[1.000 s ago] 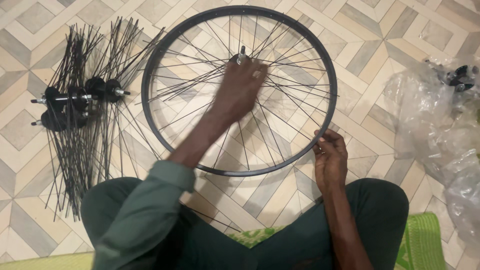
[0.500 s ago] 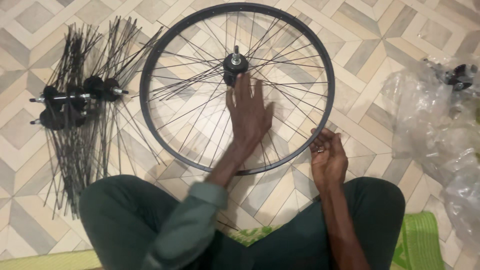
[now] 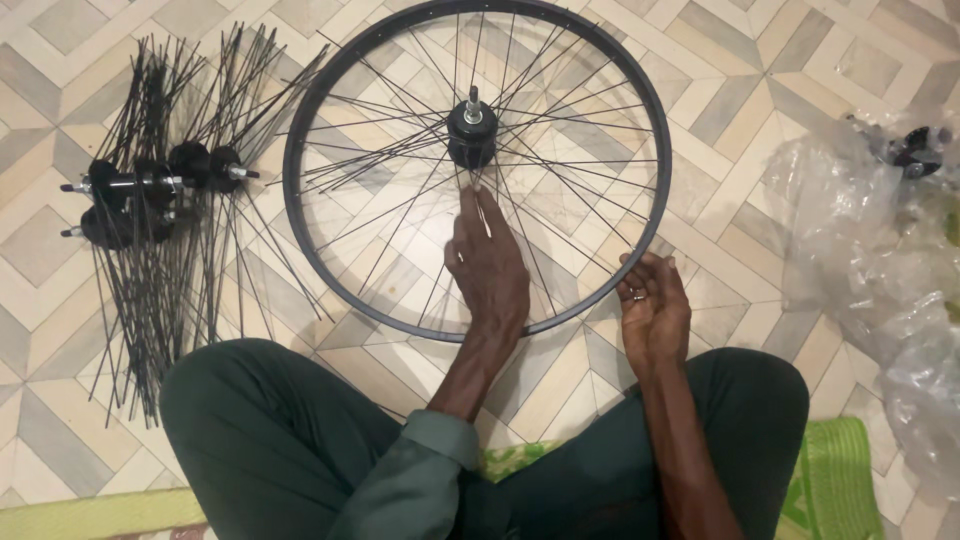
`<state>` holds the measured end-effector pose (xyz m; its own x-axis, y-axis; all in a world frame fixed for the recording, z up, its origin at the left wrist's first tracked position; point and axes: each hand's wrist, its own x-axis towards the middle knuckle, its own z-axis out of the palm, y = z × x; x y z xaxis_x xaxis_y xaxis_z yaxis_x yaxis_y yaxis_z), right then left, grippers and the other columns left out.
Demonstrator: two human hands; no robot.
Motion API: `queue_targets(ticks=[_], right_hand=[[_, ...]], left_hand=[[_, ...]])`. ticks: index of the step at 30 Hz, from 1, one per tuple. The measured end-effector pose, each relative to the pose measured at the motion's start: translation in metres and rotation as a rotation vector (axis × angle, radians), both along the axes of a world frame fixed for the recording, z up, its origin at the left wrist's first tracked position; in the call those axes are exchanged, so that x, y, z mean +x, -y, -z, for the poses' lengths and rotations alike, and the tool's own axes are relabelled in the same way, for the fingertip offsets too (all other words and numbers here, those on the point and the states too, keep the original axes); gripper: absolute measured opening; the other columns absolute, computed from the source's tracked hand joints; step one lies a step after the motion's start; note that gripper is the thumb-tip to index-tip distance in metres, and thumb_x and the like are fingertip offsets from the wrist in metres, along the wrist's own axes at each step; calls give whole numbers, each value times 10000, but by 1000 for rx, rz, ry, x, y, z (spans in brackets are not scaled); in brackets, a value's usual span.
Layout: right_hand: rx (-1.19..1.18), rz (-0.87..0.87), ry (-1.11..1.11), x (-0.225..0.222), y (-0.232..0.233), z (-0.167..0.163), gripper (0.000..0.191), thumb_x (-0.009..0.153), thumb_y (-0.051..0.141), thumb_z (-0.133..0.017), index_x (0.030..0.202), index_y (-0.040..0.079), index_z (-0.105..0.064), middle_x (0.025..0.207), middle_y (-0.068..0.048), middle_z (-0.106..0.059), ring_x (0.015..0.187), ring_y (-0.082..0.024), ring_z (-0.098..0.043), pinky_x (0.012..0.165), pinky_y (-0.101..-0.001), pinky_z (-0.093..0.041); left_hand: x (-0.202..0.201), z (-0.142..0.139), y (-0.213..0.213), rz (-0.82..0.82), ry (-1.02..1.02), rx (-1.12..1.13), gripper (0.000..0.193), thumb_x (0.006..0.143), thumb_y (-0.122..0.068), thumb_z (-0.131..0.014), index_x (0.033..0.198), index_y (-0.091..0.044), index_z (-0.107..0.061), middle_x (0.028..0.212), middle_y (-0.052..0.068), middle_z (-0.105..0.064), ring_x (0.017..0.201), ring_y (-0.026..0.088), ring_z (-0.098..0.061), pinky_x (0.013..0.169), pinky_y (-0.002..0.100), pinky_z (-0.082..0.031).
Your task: The person sits on the floor and laces a bicycle wheel by hand, inserting spokes through the rim and hub and tightening them with small nuts. The wheel is occasionally lifted and rotated to access different sections.
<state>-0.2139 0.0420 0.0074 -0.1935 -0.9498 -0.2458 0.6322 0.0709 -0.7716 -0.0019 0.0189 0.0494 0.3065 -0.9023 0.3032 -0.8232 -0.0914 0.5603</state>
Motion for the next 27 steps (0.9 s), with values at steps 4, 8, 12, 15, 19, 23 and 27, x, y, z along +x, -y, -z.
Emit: queue_targets(ticks=[4, 8, 12, 15, 19, 23, 27], right_hand=[[-6, -18, -25, 2, -1, -2, 355, 1086, 377, -530, 1175, 57, -654, 1135, -103, -692, 1023, -175, -602, 967, -337, -481], [-5, -25, -32, 4, -1, -2, 348, 1087, 377, -530, 1161, 59, -650, 1126, -101, -697, 1014, -179, -608, 960, -343, -489], [-6, -16, -17, 4, -2, -2, 310, 1088, 344, -534, 1146, 60, -645, 1133, -105, -701, 1013, -177, -618, 962, -341, -497], [-35, -21, -11, 5, -1, -2, 263, 1088, 291, -552, 1164, 53, -633, 1150, -111, -693, 1005, -173, -613, 963, -341, -498], [-27, -13, -37, 7, 1, -3, 219, 1057, 216, -573, 1185, 44, -615, 1163, -122, -696, 996, -171, -616, 946, -334, -488], [29, -4, -45, 6, 1, -5, 198, 1063, 203, -571, 1189, 55, -611, 1165, -111, -692, 1019, -166, -624, 974, -323, -487], [27, 0, -27, 6, 3, -5, 188, 1052, 195, -569, 1173, 58, -613, 1148, -114, -698, 1024, -175, -644, 970, -327, -496]], left_hand=[[8, 5, 3, -10, 97, 60, 783, 732, 69, -639, 1474, 58, -390, 1567, 220, -310, 1385, 364, -357, 1067, 549, -328], [11, 10, 2, -45, 190, -11, 738, 781, 18, -655, 1470, 70, -397, 1559, 198, -333, 1389, 338, -353, 1057, 557, -324], [12, 11, 0, 9, 184, 158, 731, 866, -2, -648, 1533, 70, -360, 1464, 171, -429, 1311, 318, -446, 1006, 507, -390], [13, 9, 2, 57, 22, 334, 798, 896, 21, -636, 1608, 57, -279, 1365, 193, -512, 1140, 344, -587, 915, 456, -484], [7, 11, 11, 83, -1030, 201, 699, 936, -8, -645, 1546, 20, -306, 1366, 143, -539, 811, 341, -653, 640, 435, -521], [3, 20, 24, 49, -1886, -28, 604, 968, -76, -681, 1485, 16, -382, 1272, 178, -615, 849, 192, -646, 675, 301, -539], [15, 24, 29, 442, -1832, 164, 726, 902, -148, -712, 1528, 13, -382, 1438, 181, -489, 1042, 226, -631, 816, 347, -558]])
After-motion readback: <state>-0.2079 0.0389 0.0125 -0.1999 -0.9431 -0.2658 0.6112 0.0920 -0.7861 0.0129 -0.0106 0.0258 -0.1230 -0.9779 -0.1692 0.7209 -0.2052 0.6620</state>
